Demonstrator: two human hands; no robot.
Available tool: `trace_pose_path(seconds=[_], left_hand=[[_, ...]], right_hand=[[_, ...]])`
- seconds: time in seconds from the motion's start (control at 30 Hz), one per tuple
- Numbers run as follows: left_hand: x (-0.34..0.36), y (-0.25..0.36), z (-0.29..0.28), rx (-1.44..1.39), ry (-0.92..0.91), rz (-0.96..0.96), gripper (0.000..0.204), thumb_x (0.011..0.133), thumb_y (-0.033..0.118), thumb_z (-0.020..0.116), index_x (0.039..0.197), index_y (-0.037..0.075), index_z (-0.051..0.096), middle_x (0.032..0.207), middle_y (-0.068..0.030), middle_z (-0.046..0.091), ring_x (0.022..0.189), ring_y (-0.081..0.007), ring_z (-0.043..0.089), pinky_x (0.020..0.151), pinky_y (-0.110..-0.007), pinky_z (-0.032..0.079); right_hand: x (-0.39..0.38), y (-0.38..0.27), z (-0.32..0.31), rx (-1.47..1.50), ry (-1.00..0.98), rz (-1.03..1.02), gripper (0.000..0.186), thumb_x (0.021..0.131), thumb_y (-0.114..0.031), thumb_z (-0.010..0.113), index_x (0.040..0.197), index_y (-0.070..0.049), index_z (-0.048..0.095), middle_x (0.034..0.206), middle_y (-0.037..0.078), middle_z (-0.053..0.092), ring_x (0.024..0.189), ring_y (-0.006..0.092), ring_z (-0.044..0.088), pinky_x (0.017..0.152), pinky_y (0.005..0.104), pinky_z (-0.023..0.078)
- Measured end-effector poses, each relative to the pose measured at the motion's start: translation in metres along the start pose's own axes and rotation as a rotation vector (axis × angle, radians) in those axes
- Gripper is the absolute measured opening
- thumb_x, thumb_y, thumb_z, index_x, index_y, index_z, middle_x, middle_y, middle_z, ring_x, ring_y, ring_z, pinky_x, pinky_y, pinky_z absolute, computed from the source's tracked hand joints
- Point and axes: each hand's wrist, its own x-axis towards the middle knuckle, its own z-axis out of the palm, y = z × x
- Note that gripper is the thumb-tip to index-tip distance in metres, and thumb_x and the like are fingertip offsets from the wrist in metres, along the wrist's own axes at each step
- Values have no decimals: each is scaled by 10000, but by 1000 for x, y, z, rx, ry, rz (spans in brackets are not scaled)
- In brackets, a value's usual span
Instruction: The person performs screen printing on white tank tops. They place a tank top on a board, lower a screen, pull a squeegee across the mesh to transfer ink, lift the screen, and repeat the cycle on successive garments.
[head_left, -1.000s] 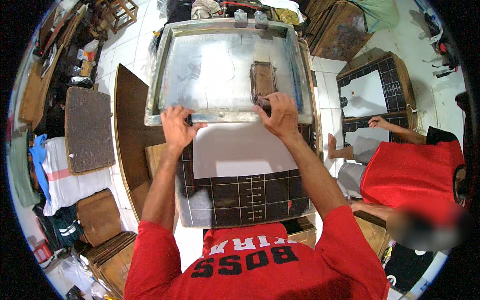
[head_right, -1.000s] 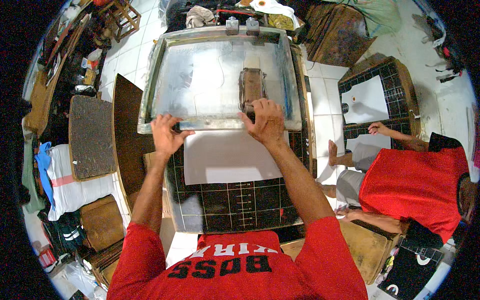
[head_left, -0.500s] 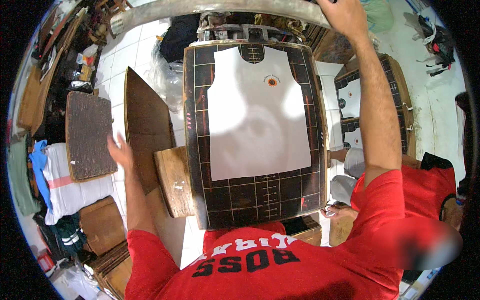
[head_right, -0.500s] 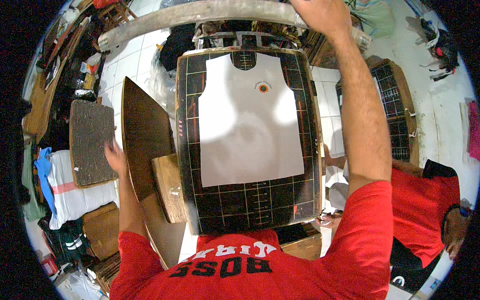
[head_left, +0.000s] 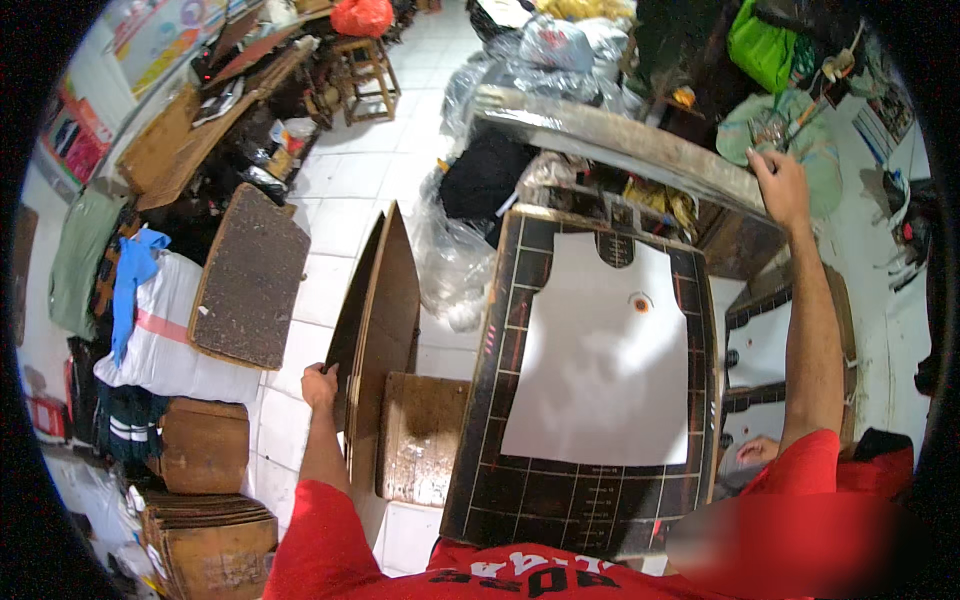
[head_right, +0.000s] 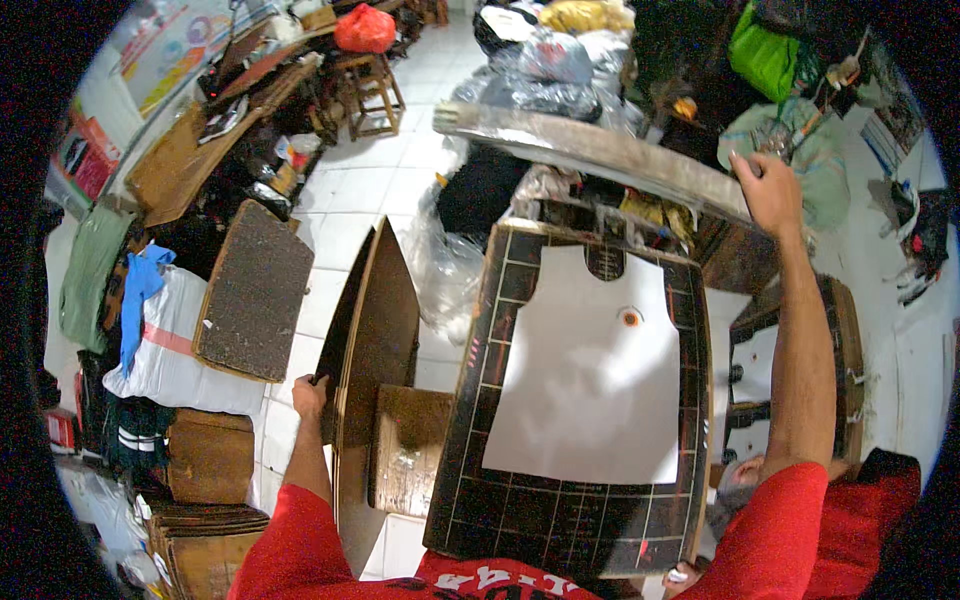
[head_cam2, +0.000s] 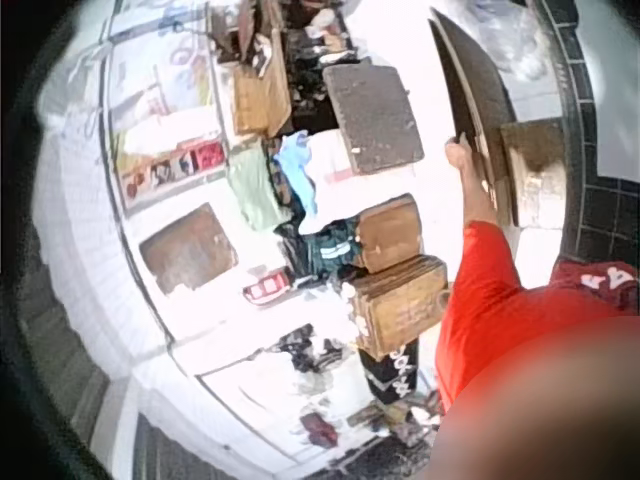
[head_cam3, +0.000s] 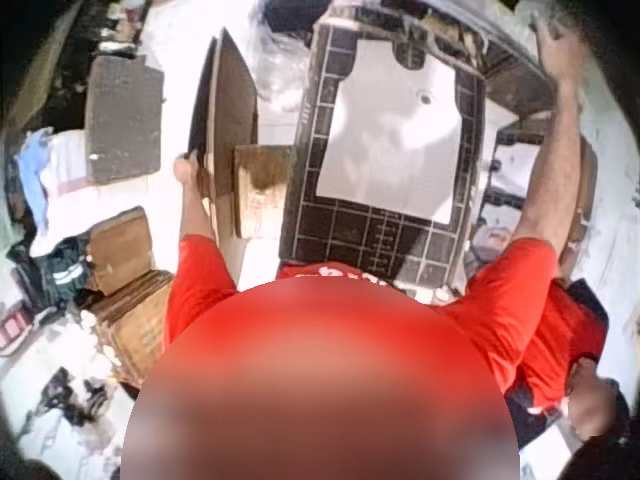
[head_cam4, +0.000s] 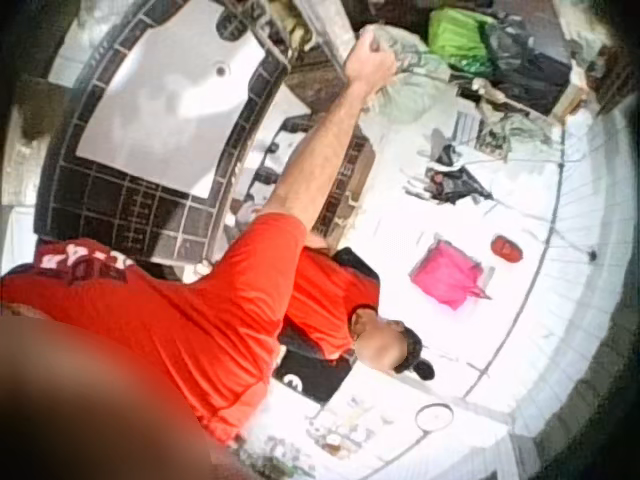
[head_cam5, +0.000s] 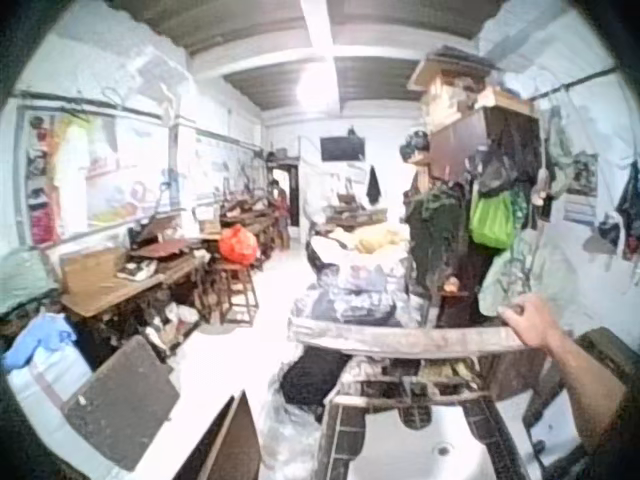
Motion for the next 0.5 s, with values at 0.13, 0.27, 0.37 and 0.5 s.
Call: trace_pose_path(seconds=[0.13, 0.27, 0.37, 0.5], left_hand=[[3, -3, -35, 51, 191, 6, 335, 818, 364, 826, 1026, 104, 796, 1007, -179, 765, 938, -374, 734, 816, -473, 576], [-37, 9, -119, 53, 407, 0, 333, 802, 362, 836, 1005, 101, 794, 927, -183, 757, 907, -390, 725, 790, -492, 561], [-96, 17, -191, 8, 470, -41, 309, 795, 373, 848, 973, 125, 795, 917, -192, 750, 841, -409, 718, 751, -513, 536], [-235, 25, -217, -91, 706, 252, 149, 735, 85, 718, 881, 58, 732, 760, -163, 677, 718, -410, 663, 656, -479, 508]], right_hand=[[4, -20, -10, -21, -14, 25, 546, 944, -526, 599, 1013, -7, 754, 878, 248, 706, 863, 430, 674, 784, 495, 506], [9, -26, -15, -32, -47, 50, 560, 940, -557, 586, 1013, -33, 768, 933, 245, 722, 920, 441, 682, 811, 504, 522], [10, -21, -16, -36, -93, 95, 568, 930, -578, 582, 983, -46, 774, 986, 223, 740, 958, 429, 691, 846, 503, 532], [15, -16, -15, 21, -93, 86, 570, 914, -588, 584, 1051, -69, 777, 1062, 221, 744, 1035, 426, 695, 906, 518, 540]])
